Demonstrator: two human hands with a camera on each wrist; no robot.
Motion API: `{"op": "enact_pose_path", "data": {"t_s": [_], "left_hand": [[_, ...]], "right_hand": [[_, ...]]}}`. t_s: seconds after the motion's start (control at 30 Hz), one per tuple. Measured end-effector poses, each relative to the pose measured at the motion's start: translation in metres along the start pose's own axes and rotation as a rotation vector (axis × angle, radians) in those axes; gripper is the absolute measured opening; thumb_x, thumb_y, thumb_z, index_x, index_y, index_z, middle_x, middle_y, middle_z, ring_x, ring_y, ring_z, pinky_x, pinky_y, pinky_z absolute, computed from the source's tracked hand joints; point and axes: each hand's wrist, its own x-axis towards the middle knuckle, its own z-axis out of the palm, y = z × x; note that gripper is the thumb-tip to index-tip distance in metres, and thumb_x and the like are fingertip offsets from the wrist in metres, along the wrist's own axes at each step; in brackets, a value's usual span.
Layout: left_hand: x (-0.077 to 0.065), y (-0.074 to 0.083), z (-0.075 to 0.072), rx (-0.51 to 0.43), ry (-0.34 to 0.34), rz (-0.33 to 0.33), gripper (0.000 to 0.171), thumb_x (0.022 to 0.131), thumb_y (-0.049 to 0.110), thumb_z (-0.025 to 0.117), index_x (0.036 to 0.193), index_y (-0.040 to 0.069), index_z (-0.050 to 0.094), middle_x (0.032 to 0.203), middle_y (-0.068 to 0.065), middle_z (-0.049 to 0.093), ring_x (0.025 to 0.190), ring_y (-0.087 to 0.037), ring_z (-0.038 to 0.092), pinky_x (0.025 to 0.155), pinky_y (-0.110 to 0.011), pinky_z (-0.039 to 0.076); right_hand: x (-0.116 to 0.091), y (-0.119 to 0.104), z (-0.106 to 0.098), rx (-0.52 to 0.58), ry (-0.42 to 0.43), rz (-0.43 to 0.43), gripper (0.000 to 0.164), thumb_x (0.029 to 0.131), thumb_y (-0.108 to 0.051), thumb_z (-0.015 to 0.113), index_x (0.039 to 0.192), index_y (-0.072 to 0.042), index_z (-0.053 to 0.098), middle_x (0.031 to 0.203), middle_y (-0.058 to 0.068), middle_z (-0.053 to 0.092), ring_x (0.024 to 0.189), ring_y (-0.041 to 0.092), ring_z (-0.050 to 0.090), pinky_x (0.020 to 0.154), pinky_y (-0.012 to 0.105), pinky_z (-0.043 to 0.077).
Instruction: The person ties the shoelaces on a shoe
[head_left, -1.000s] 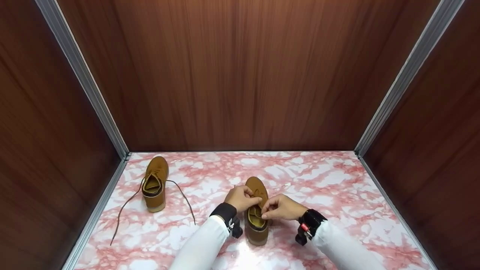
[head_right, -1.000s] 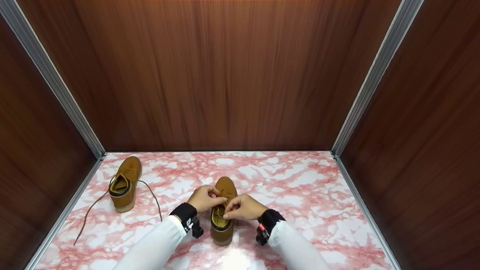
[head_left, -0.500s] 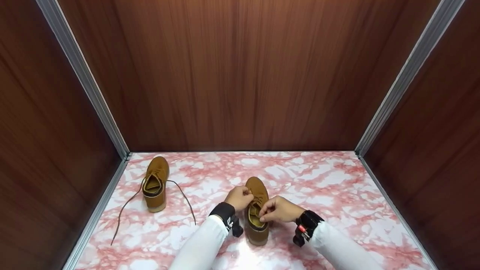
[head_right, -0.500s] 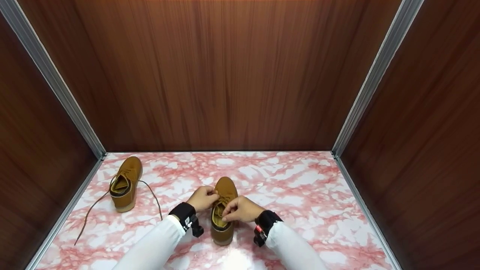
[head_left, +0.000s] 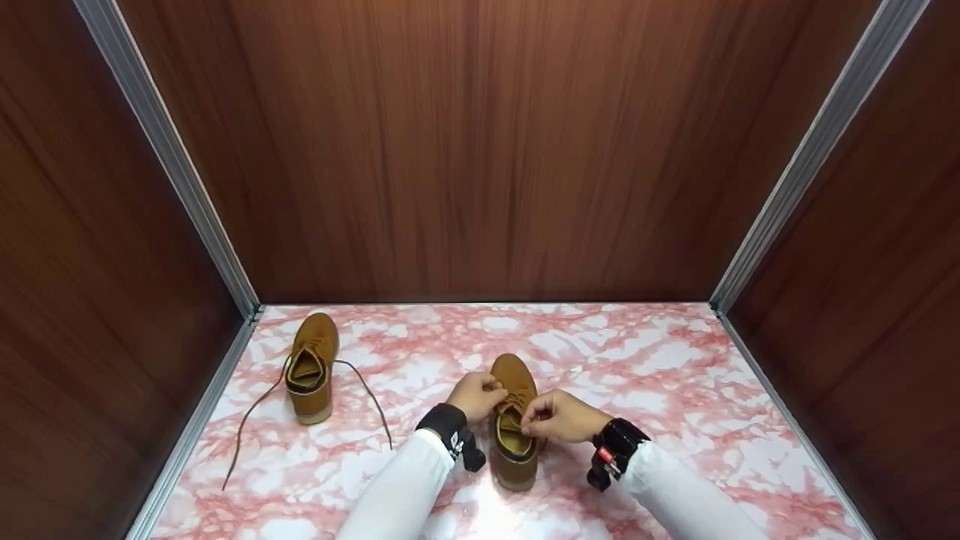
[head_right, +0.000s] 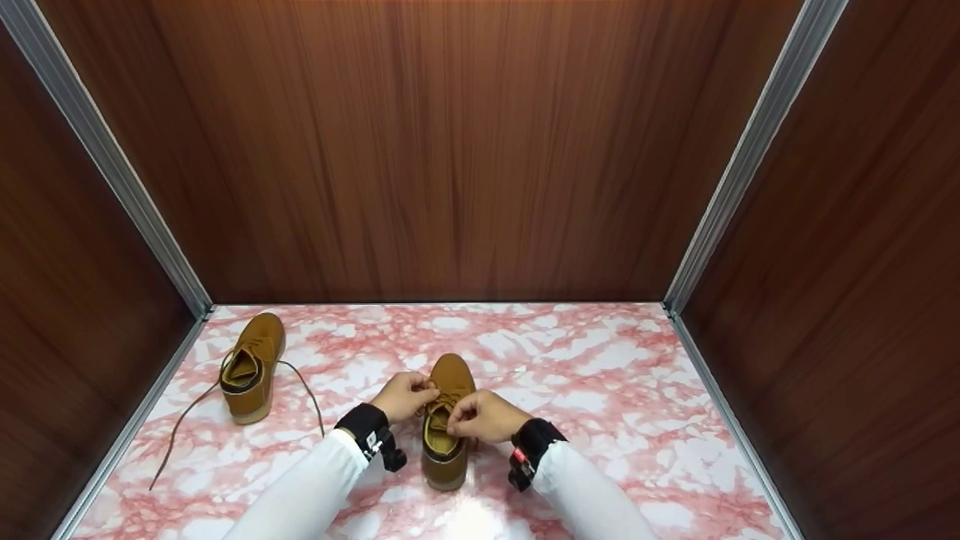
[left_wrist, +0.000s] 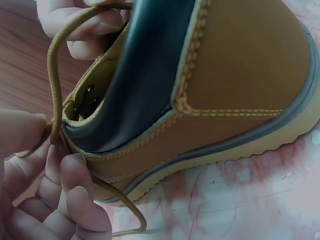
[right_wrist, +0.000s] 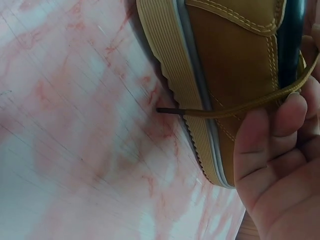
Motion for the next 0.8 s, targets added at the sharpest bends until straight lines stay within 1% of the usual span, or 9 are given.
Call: {"op": "enact_pose_path", "data": {"t_s": [0.1,0.23,0.33,0.4,0.47,0.63,0.7,0.8], "left_hand": [[-0.001,0.0,0.0,-0.019,0.003,-0.01,0.014,0.095,0.008,0.07,0.082,0.005,0.067,0.073,0.007,0.053,0.071,-0.009,0.052,0.069,-0.021,0.043],[-0.001,0.0,-0.001,-0.045,0.0,-0.023,0.012,0.094,0.007,0.07,0.084,0.002,0.068,0.072,0.007,0.053,0.069,-0.008,0.052,0.067,-0.02,0.044],[-0.001,-0.001,-0.001,-0.051,0.0,-0.023,0.011,0.095,0.007,0.071,0.086,0.001,0.069,0.073,0.007,0.054,0.068,-0.008,0.052,0.067,-0.02,0.043],[-0.001,-0.001,-0.001,-0.056,0.0,-0.023,0.01,0.095,0.006,0.071,0.086,0.0,0.07,0.073,0.007,0.054,0.068,-0.008,0.052,0.066,-0.02,0.043],[-0.001,-0.001,0.0,-0.07,-0.005,-0.028,0.009,0.095,0.006,0.071,0.087,0.0,0.07,0.073,0.006,0.055,0.066,-0.008,0.053,0.064,-0.019,0.044],[-0.002,0.0,-0.001,-0.108,-0.019,-0.043,0.009,0.095,0.004,0.07,0.089,-0.001,0.07,0.072,0.006,0.055,0.063,-0.008,0.053,0.06,-0.019,0.044],[-0.003,0.0,-0.001,-0.112,-0.022,-0.041,0.009,0.096,0.004,0.069,0.09,-0.002,0.07,0.072,0.005,0.055,0.063,-0.009,0.054,0.06,-0.019,0.044],[-0.002,0.0,-0.001,-0.107,-0.027,-0.033,0.01,0.096,0.004,0.069,0.09,-0.003,0.071,0.072,0.005,0.055,0.063,-0.01,0.055,0.058,-0.018,0.044]], "right_hand": [[0.0,-0.001,-0.004,0.005,0.013,0.005,0.007,0.095,-0.014,0.074,0.092,-0.008,0.077,0.094,0.008,0.077,0.082,0.0,0.064,0.076,0.018,0.052],[-0.001,-0.002,-0.007,0.014,0.026,0.038,0.007,0.095,-0.011,0.072,0.093,-0.007,0.077,0.094,0.012,0.077,0.076,0.001,0.062,0.067,0.018,0.05],[-0.001,-0.002,-0.009,0.029,0.034,0.069,0.008,0.094,-0.008,0.07,0.096,-0.006,0.076,0.091,0.011,0.077,0.069,0.002,0.059,0.059,0.017,0.048],[-0.001,-0.001,-0.01,0.039,0.04,0.076,0.009,0.094,-0.007,0.068,0.098,-0.005,0.076,0.09,0.01,0.076,0.067,0.003,0.058,0.058,0.017,0.048],[-0.001,-0.001,-0.011,0.044,0.051,0.07,0.008,0.095,-0.009,0.07,0.099,-0.006,0.076,0.09,0.01,0.076,0.068,0.004,0.059,0.059,0.017,0.048],[0.001,0.002,-0.012,0.029,0.102,0.03,0.01,0.095,-0.019,0.077,0.098,-0.01,0.079,0.093,0.011,0.079,0.074,0.001,0.062,0.066,0.017,0.05],[0.001,0.003,-0.012,0.01,0.13,0.01,0.01,0.095,-0.021,0.078,0.097,-0.011,0.08,0.094,0.011,0.079,0.076,-0.001,0.064,0.069,0.017,0.05],[0.002,0.005,-0.012,-0.009,0.166,-0.023,0.011,0.094,-0.02,0.078,0.097,-0.01,0.081,0.093,0.012,0.079,0.077,-0.001,0.063,0.07,0.016,0.05]]}}
